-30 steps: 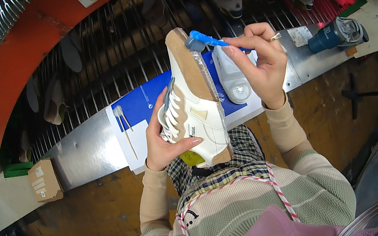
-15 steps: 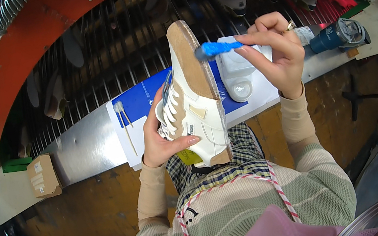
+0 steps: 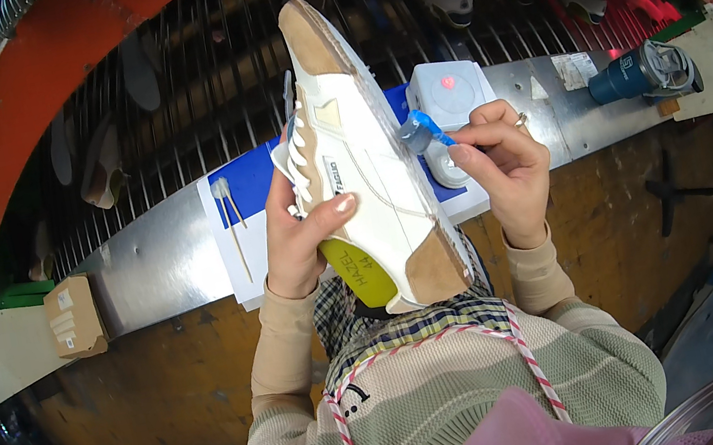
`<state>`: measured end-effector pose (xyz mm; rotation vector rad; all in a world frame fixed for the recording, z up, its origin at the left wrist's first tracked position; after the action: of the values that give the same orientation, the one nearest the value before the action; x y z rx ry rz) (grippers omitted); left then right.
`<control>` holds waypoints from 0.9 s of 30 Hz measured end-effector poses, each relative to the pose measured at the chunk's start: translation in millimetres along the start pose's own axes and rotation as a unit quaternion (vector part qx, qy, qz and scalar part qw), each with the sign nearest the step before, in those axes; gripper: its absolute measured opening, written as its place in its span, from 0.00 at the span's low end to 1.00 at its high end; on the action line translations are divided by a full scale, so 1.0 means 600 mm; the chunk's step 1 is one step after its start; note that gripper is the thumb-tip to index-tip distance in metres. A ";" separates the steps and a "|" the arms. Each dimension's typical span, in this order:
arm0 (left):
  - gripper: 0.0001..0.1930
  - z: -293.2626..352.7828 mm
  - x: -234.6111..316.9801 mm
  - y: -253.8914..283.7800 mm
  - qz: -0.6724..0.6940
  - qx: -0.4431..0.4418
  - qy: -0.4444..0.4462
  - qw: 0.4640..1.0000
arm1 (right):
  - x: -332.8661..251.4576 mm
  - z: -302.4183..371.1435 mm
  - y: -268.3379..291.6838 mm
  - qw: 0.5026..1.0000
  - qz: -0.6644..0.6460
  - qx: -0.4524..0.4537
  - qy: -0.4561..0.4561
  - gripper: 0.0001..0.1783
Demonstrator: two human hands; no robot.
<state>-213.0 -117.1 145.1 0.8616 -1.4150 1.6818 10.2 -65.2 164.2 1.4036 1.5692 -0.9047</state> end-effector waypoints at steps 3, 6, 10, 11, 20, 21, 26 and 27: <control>0.48 0.000 0.004 -0.005 0.007 0.003 0.008 1.000 | -0.002 -0.001 -0.004 0.997 0.051 0.031 0.039 0.12; 0.49 0.002 0.004 -0.007 -0.010 0.012 -0.011 1.000 | -0.016 -0.015 -0.003 0.978 0.153 0.044 0.132 0.13; 0.50 0.007 0.002 -0.007 -0.026 0.005 -0.022 0.999 | -0.030 -0.042 -0.003 0.942 0.234 0.061 0.231 0.14; 0.50 0.008 0.001 -0.007 -0.034 0.004 -0.025 0.999 | -0.031 -0.050 -0.004 0.935 0.241 0.063 0.252 0.14; 0.50 0.012 0.005 -0.011 -0.025 0.000 -0.024 0.999 | -0.047 -0.092 0.013 0.921 0.253 0.008 0.295 0.14; 0.50 0.012 0.006 -0.010 -0.020 0.003 -0.023 1.000 | -0.048 -0.092 0.017 0.925 0.250 -0.010 0.286 0.14; 0.48 0.012 0.010 -0.007 -0.013 -0.003 -0.016 1.000 | -0.046 -0.076 0.033 0.940 0.228 -0.059 0.248 0.13; 0.48 0.012 0.010 -0.007 -0.008 -0.002 -0.007 1.000 | -0.046 -0.069 0.038 0.944 0.228 -0.066 0.230 0.14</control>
<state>-211.9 -122.8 153.5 0.8819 -1.4178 1.6638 29.0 -36.0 206.4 1.8635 1.4935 -0.1954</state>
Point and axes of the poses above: each hand's wrist, its own z-axis away from the middle knuckle, its own y-axis out of the back of the hand, x = y × z, the point moved 3 cm from there along -z, towards the middle knuckle, and after that the axes turned 1 degree about z, right-handed, at the moved point
